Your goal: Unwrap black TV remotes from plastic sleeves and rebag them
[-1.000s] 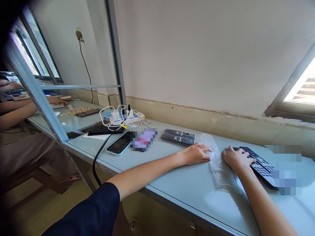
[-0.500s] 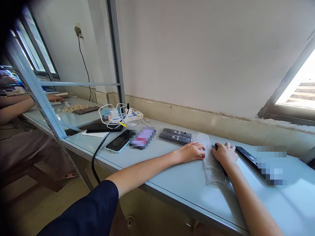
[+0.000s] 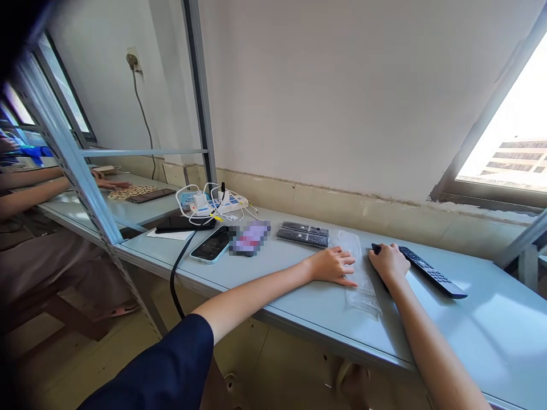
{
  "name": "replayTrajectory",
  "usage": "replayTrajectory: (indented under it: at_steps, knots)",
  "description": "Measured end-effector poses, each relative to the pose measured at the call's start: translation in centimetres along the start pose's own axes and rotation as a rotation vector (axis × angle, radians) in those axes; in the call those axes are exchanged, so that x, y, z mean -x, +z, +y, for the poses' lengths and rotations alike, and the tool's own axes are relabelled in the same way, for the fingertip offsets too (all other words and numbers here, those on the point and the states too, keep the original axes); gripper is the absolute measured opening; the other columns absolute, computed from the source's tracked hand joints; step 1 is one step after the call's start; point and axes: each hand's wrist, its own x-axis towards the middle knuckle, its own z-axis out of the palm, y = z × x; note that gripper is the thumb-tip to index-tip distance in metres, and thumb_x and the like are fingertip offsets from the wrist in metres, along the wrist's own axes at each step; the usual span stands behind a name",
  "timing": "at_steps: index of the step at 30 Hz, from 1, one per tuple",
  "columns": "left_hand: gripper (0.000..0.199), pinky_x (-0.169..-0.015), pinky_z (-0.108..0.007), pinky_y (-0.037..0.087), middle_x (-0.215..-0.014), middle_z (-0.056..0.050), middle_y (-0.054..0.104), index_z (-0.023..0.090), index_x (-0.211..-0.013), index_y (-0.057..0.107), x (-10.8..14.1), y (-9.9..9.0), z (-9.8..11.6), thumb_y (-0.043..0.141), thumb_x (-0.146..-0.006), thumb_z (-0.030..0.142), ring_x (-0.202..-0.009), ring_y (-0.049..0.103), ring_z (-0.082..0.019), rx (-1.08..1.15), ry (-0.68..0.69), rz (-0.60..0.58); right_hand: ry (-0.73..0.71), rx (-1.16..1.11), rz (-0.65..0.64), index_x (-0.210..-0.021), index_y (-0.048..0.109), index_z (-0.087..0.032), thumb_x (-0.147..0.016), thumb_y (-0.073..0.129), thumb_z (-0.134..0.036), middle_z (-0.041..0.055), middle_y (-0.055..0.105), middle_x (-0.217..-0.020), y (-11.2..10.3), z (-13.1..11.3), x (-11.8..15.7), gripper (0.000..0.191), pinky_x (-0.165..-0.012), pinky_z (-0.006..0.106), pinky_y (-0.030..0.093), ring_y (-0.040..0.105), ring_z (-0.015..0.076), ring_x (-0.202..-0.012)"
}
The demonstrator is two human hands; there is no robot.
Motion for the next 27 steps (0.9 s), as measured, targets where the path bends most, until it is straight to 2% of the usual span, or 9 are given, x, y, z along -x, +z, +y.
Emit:
replayTrajectory:
  at_steps: [3, 6, 10, 15, 18, 22, 27]
  knots:
    - [0.045, -0.073, -0.028, 0.042, -0.089, -0.011, 0.068, 0.014, -0.084, 0.071, 0.1, -0.3, 0.5, 0.044, -0.094, 0.047, -0.087, 0.062, -0.019, 0.019, -0.027, -0.028, -0.063, 0.068, -0.001, -0.106, 0.071, -0.014, -0.085, 0.042, -0.03, 0.0195, 0.063, -0.113, -0.3, 0.0, 0.6, 0.039, -0.078, 0.04, 0.05, 0.062, 0.0336, -0.1]
    - [0.042, -0.066, -0.026, 0.042, -0.081, -0.01, 0.068, 0.013, -0.084, 0.07, 0.3, -0.7, 1.3, 0.048, -0.092, 0.048, -0.077, 0.064, -0.018, 0.102, -0.146, -0.089, -0.128, 0.082, 0.005, -0.106, 0.071, -0.012, -0.084, 0.041, -0.026, 0.0198, 0.064, -0.111, -0.7, -0.2, 1.5, 0.039, -0.078, 0.038, 0.049, 0.063, 0.0318, -0.099]
    - [0.034, -0.062, -0.023, 0.04, -0.078, -0.006, 0.067, 0.014, -0.079, 0.066, 1.3, -1.6, 2.2, 0.056, -0.088, 0.046, -0.074, 0.062, -0.016, 0.312, -0.37, -0.166, -0.018, -0.012, -0.008, -0.107, 0.071, -0.014, -0.083, 0.047, -0.032, 0.0168, 0.067, -0.108, -1.6, 0.0, 3.1, 0.039, -0.079, 0.037, 0.049, 0.062, 0.0308, -0.1]
    - [0.027, -0.064, -0.022, 0.041, -0.082, -0.001, 0.063, 0.017, -0.079, 0.062, 3.8, -3.4, 3.6, 0.064, -0.082, 0.044, -0.074, 0.058, -0.014, 0.63, -0.686, -0.172, 0.093, -0.122, -0.038, -0.107, 0.071, -0.013, -0.081, 0.053, -0.034, 0.0162, 0.069, -0.106, -2.7, 1.4, 4.7, 0.038, -0.082, 0.035, 0.048, 0.062, 0.0292, -0.102]
    - [0.025, -0.071, -0.024, 0.043, -0.089, -0.003, 0.063, 0.017, -0.085, 0.063, 5.0, -4.6, 4.5, 0.063, -0.084, 0.042, -0.082, 0.058, -0.016, 0.644, -0.735, -0.18, 0.12, -0.175, -0.081, -0.104, 0.071, -0.013, -0.08, 0.055, -0.033, 0.017, 0.068, -0.108, -3.1, 2.4, 5.1, 0.035, -0.082, 0.036, 0.048, 0.061, 0.0302, -0.103]
    - [0.022, -0.086, -0.029, 0.044, -0.1, -0.005, 0.062, 0.018, -0.106, 0.063, 6.0, -5.9, 5.6, 0.056, -0.09, 0.03, -0.099, 0.056, -0.019, 0.561, -0.752, -0.192, 0.094, -0.251, -0.138, -0.104, 0.07, -0.016, -0.079, 0.057, -0.032, 0.0152, 0.068, -0.107, -3.0, 3.1, 5.6, 0.033, -0.082, 0.036, 0.048, 0.062, 0.0306, -0.104]
    - [0.032, -0.096, -0.032, 0.041, -0.115, -0.006, 0.06, 0.023, -0.119, 0.06, 6.7, -6.7, 6.7, 0.044, -0.092, 0.015, -0.113, 0.051, -0.02, 0.471, -0.759, -0.211, 0.025, -0.313, -0.11, -0.104, 0.069, -0.017, -0.072, 0.066, -0.03, 0.0124, 0.07, -0.097, -3.1, 3.7, 5.7, 0.035, -0.077, 0.032, 0.051, 0.064, 0.0277, -0.096]
